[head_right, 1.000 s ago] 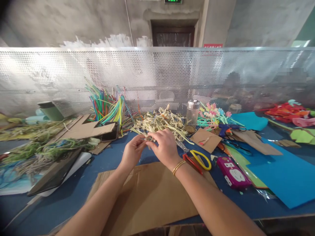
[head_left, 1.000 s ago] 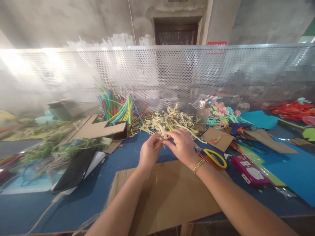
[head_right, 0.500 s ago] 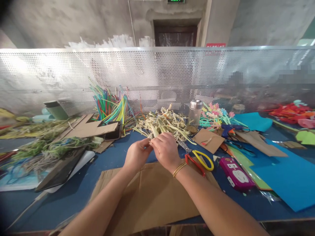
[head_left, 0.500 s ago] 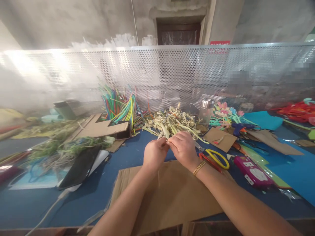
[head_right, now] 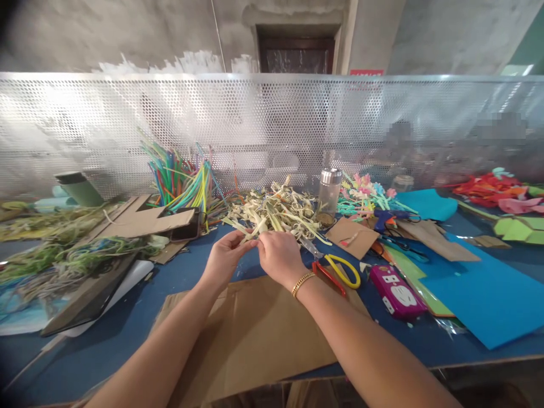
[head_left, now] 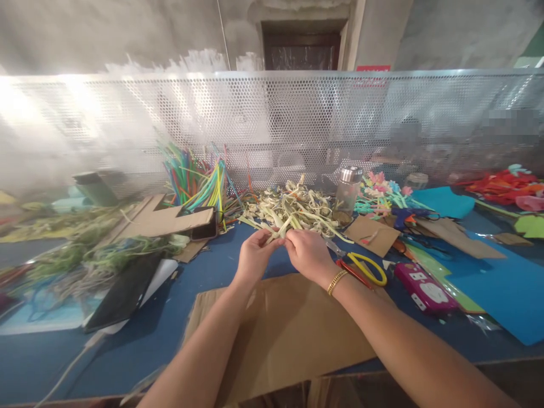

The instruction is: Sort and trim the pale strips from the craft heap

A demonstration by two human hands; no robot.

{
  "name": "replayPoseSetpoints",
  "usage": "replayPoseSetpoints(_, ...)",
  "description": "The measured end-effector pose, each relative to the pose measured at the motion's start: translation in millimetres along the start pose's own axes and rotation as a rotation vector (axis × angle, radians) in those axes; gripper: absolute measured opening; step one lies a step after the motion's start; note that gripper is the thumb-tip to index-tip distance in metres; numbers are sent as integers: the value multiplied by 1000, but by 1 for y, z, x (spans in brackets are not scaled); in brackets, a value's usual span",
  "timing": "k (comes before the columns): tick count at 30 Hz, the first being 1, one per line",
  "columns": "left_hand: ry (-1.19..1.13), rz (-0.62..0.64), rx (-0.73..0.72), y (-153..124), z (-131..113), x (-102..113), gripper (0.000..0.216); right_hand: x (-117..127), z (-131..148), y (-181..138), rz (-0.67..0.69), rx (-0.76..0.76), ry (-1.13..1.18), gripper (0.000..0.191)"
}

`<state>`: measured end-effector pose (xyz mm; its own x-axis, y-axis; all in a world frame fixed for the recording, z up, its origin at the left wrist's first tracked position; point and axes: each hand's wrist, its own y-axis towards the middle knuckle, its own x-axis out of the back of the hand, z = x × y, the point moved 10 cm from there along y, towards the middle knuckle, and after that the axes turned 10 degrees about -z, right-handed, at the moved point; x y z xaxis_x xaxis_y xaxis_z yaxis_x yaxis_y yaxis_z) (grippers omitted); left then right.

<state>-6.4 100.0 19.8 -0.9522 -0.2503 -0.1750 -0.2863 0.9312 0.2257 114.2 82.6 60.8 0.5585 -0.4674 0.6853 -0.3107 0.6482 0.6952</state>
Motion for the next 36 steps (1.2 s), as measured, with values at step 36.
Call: replayPoseSetpoints(36,-358,-64,215,-13,12,-13,44,-45,-14,-14,-23,-494,890,34)
